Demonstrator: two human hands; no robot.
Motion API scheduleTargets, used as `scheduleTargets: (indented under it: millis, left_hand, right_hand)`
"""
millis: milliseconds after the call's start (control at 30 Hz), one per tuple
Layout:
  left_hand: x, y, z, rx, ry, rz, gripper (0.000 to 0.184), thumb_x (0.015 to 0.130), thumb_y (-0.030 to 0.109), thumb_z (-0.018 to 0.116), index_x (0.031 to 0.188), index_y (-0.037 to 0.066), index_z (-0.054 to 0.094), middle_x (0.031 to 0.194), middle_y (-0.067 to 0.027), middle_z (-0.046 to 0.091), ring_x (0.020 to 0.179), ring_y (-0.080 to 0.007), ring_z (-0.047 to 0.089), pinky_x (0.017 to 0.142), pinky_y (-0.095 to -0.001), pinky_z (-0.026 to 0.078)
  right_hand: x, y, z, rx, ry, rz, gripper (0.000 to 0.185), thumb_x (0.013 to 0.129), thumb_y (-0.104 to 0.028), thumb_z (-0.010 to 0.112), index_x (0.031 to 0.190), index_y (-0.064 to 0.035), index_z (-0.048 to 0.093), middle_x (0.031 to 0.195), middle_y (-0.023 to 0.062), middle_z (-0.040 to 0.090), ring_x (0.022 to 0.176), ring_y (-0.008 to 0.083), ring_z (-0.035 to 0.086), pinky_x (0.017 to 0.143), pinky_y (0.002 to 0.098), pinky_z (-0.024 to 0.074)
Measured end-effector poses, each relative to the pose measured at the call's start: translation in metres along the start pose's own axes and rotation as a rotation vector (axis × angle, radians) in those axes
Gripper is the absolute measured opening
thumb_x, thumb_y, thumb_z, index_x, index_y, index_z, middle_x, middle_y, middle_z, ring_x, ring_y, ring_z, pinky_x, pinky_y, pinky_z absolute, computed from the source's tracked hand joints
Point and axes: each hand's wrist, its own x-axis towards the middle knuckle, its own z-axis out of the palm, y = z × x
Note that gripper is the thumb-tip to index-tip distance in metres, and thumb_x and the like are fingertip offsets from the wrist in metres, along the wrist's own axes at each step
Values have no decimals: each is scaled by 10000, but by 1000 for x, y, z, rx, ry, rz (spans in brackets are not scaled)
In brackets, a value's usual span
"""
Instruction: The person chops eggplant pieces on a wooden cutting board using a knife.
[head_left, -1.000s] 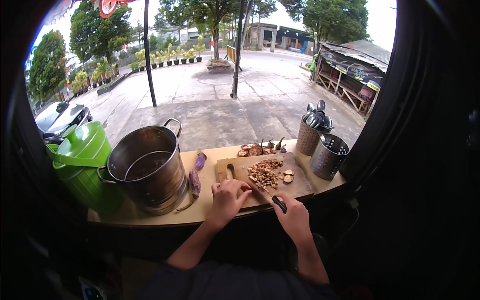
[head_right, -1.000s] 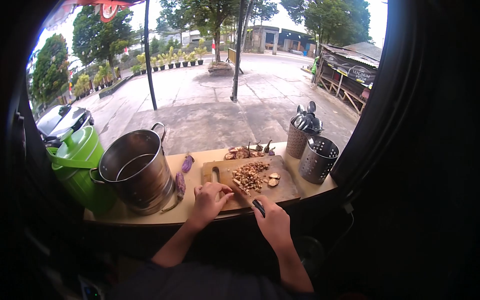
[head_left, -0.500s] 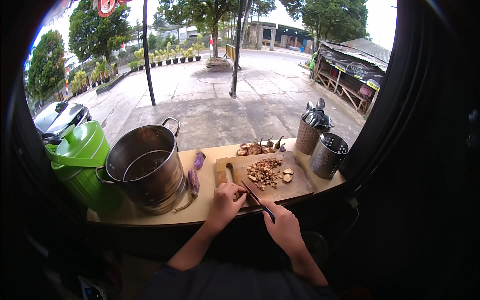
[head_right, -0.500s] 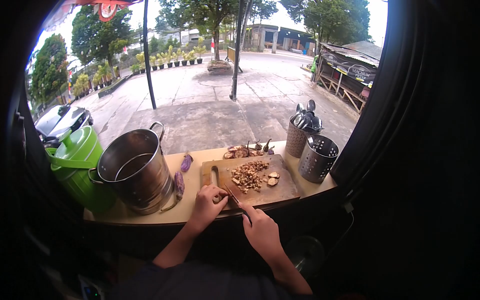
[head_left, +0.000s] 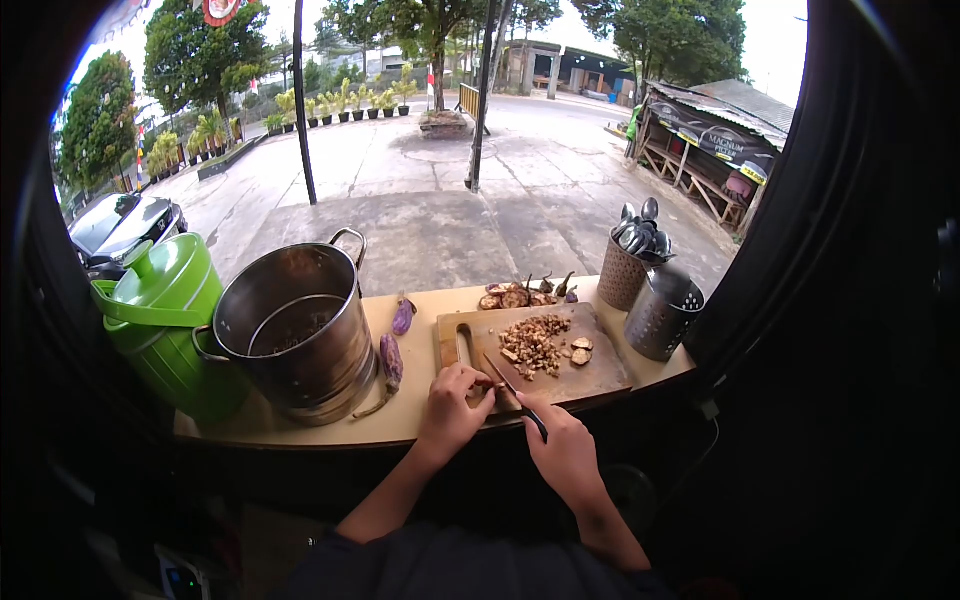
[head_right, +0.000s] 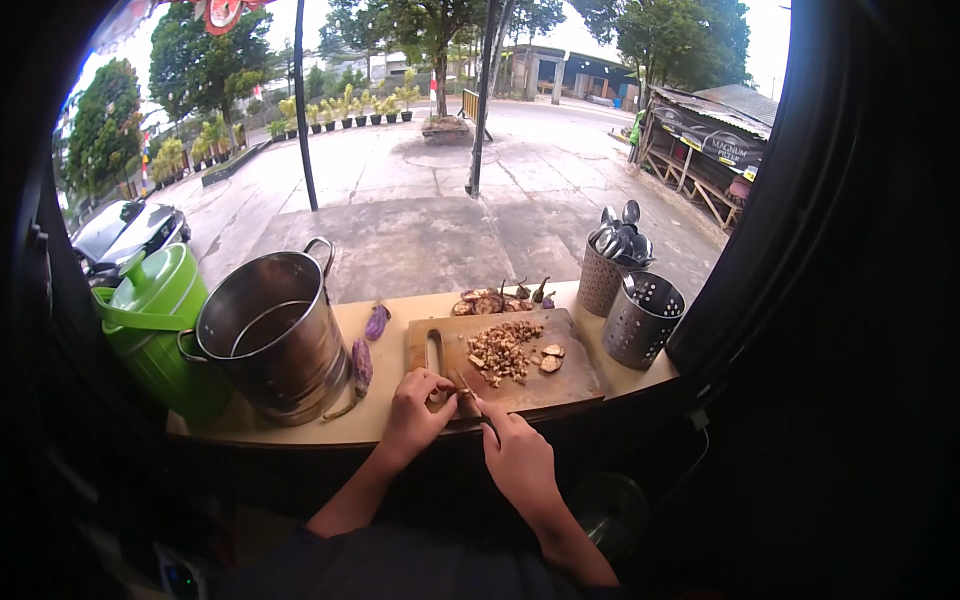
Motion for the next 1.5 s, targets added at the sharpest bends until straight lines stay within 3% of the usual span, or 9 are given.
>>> scheduleTargets:
  millis: [133,200,333,400,500,1233,1300,1500]
  left_hand:
    - [0,-3,2,6,1,-16,122,798,56,766,892,30,694,909,-110,659,916,-297,643,835,-399,516]
    - [0,-3,2,5,-1,-12,119,798,56,767,888,31,693,909,-111,660,916,-298,643,833,-399,516]
    - [-1,-4,3,10,6,-3,114,797,54,766,882,31,694,906,-111,658,911,-299,642,832,-398,516]
    - [0,-5,3,12,20,6,114,797,54,766,881,30,694,904,-112,658,908,-299,642,831,-398,516]
    - [-1,-6,4,17,12,-3,119,794,55,769,885,30,696,902,-112,659,903,-298,643,828,-397,517]
    - [0,-6,3,-1,41,2,129,778,52,761,865,17,673,889,-124,638,853,-301,651,786,-391,530]
    - [0,-6,3,1,40,7,129,779,52,762,867,16,674,887,-126,638,853,-304,651,786,-393,529]
    - [-1,-6,4,-9,36,2,120,784,45,759,869,13,681,888,-128,643,876,-309,649,802,-396,526]
  right_hand:
    - [1,2,4,-13,-41,34,339,943,-136,660,1281,-166,659,1088,170,718,986,370,687,817,450,556]
    - [5,13,16,-39,48,-108,359,960,-164,632,1318,-189,631,1021,139,711,880,365,702,742,471,568]
    - [11,8,13,-54,30,-75,359,959,-162,630,1318,-185,631,1029,139,711,885,366,701,751,471,570]
    - [9,-3,4,21,7,12,326,949,-131,646,1274,-148,666,1121,155,719,1013,361,688,851,440,558]
    - [3,5,9,-11,40,-86,353,961,-171,629,1314,-178,633,1048,155,711,896,369,701,757,477,569]
    - [13,3,14,-27,-16,-35,337,966,-172,626,1303,-176,638,1022,163,713,878,390,699,752,490,565]
    - [16,-6,8,-19,-51,61,317,950,-154,652,1265,-144,673,1091,183,715,986,384,684,816,454,554]
    - [9,3,16,33,33,-57,344,946,-154,652,1290,-160,660,1014,194,718,919,401,685,768,483,546]
